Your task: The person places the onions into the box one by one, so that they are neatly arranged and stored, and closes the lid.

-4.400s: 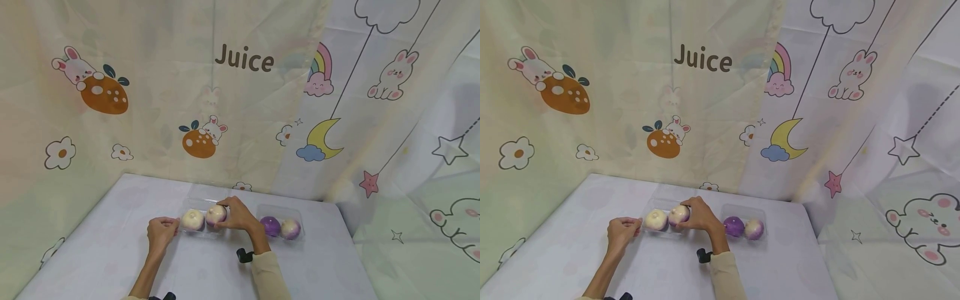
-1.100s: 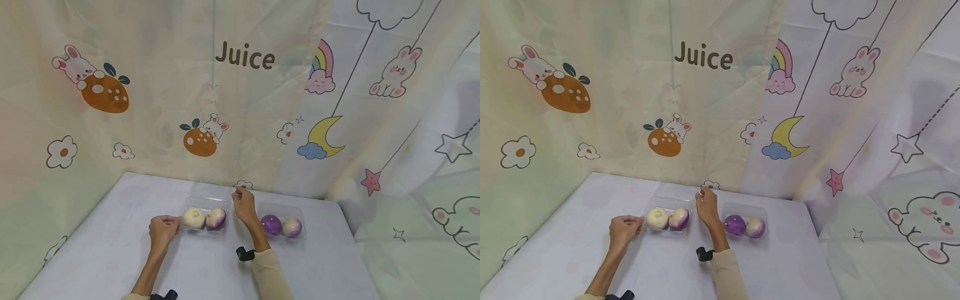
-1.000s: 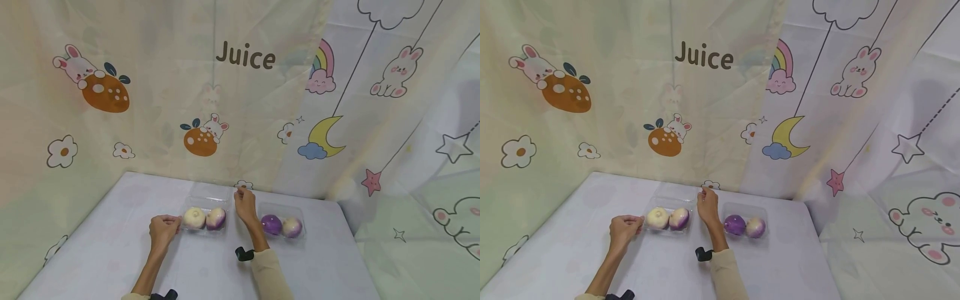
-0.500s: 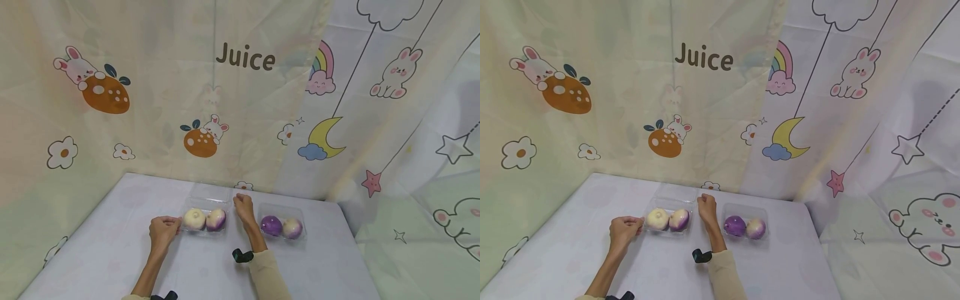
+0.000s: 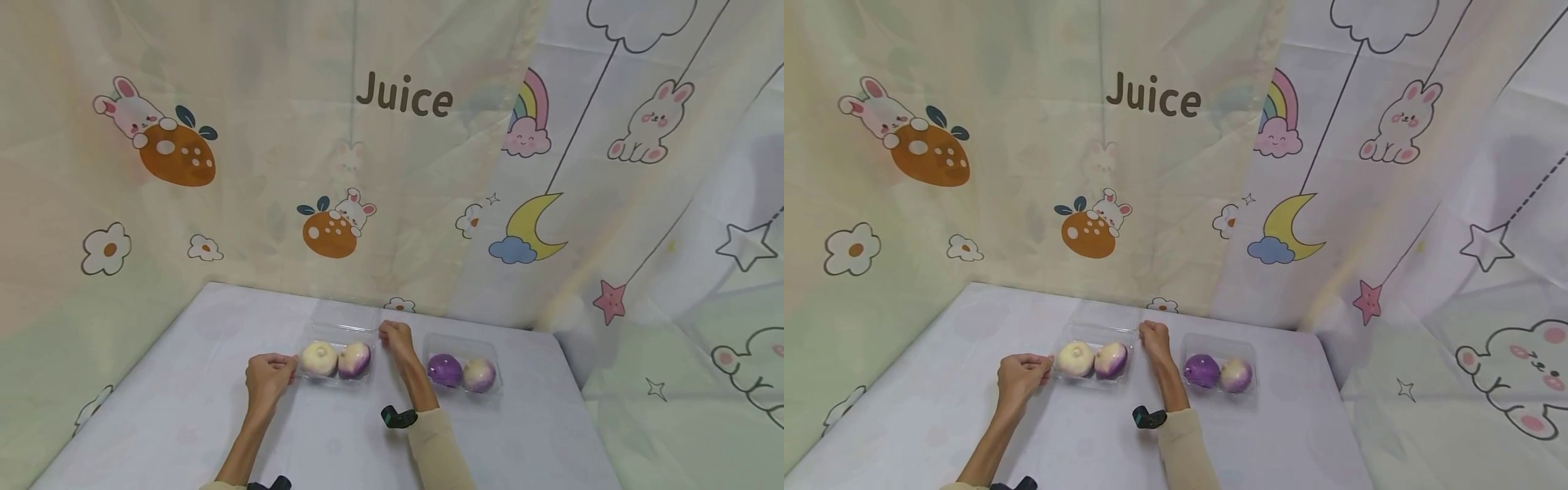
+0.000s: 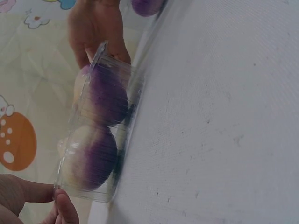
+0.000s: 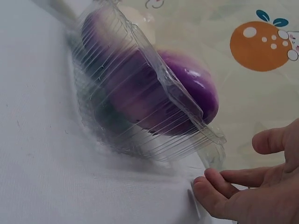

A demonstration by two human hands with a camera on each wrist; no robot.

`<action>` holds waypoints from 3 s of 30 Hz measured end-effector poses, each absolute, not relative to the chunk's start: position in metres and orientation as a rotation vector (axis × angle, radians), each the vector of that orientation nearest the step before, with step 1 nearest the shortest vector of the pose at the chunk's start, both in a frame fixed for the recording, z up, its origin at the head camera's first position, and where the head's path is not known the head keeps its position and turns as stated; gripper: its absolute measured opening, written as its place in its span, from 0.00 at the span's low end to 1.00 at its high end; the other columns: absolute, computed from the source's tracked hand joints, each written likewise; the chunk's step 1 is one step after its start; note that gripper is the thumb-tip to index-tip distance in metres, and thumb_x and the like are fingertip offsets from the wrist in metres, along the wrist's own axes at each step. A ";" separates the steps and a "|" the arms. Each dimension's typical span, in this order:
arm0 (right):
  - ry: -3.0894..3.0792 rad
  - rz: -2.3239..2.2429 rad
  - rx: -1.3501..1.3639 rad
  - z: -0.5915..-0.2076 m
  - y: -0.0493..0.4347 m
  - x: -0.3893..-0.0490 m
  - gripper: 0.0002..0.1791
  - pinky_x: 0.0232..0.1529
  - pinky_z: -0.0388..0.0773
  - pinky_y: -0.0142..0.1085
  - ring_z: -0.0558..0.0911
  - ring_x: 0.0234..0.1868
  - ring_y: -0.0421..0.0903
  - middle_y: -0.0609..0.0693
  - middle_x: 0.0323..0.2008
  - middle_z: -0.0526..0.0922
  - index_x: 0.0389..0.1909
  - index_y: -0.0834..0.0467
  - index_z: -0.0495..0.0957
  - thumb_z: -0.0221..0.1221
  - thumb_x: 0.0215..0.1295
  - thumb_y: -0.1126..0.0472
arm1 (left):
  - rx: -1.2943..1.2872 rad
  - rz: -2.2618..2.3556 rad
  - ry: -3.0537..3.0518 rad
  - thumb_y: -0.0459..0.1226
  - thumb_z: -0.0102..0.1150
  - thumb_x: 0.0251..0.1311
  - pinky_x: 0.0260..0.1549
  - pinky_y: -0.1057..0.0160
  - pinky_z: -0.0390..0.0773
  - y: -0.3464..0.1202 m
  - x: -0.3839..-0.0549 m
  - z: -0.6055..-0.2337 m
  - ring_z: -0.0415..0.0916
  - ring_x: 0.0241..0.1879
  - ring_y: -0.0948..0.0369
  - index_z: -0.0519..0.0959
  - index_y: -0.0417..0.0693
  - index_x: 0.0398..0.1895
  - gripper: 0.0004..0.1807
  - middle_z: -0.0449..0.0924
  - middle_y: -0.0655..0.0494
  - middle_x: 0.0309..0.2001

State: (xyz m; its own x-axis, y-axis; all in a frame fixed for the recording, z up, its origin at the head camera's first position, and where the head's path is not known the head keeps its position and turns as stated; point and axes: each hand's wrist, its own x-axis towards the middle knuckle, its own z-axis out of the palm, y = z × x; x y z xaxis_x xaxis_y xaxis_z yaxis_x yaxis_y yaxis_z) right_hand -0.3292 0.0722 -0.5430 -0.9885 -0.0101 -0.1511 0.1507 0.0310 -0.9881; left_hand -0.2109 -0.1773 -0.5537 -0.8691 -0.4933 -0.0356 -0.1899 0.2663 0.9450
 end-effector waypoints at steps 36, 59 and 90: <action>2.059 -2.148 0.080 -0.541 0.084 -0.333 0.27 0.58 0.79 0.44 0.82 0.53 0.45 0.65 0.62 0.87 0.71 0.70 0.76 0.55 0.84 0.55 | 0.648 -1.642 -2.267 0.33 0.69 0.68 0.19 0.71 0.82 -0.176 -0.212 -0.553 0.84 0.21 0.60 0.87 0.26 0.38 0.12 0.87 0.50 0.22; 2.127 -2.194 0.096 -0.532 0.088 -0.333 0.20 0.51 0.75 0.44 0.88 0.44 0.45 0.54 0.45 0.95 0.56 0.65 0.87 0.57 0.81 0.54 | 0.629 -1.658 -2.247 0.33 0.69 0.68 0.20 0.70 0.85 -0.177 -0.212 -0.555 0.86 0.22 0.56 0.88 0.26 0.38 0.12 0.89 0.47 0.23; 2.151 -2.248 0.362 -0.532 0.085 -0.333 0.20 0.39 0.75 0.37 0.92 0.40 0.51 0.45 0.29 0.94 0.31 0.56 0.93 0.66 0.72 0.44 | 0.651 -1.677 -2.223 0.31 0.69 0.66 0.20 0.67 0.87 -0.175 -0.215 -0.553 0.85 0.20 0.59 0.88 0.25 0.38 0.11 0.88 0.51 0.20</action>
State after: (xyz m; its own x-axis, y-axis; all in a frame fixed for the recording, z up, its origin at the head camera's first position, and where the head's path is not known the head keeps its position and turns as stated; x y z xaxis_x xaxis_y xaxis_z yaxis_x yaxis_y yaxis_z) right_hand -0.3332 0.0848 -0.5321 -0.9732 0.1521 -0.1724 0.1655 -0.0568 -0.9846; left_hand -0.2146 -0.1749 -0.5533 -0.8588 -0.5103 -0.0455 -0.1840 0.2244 0.9570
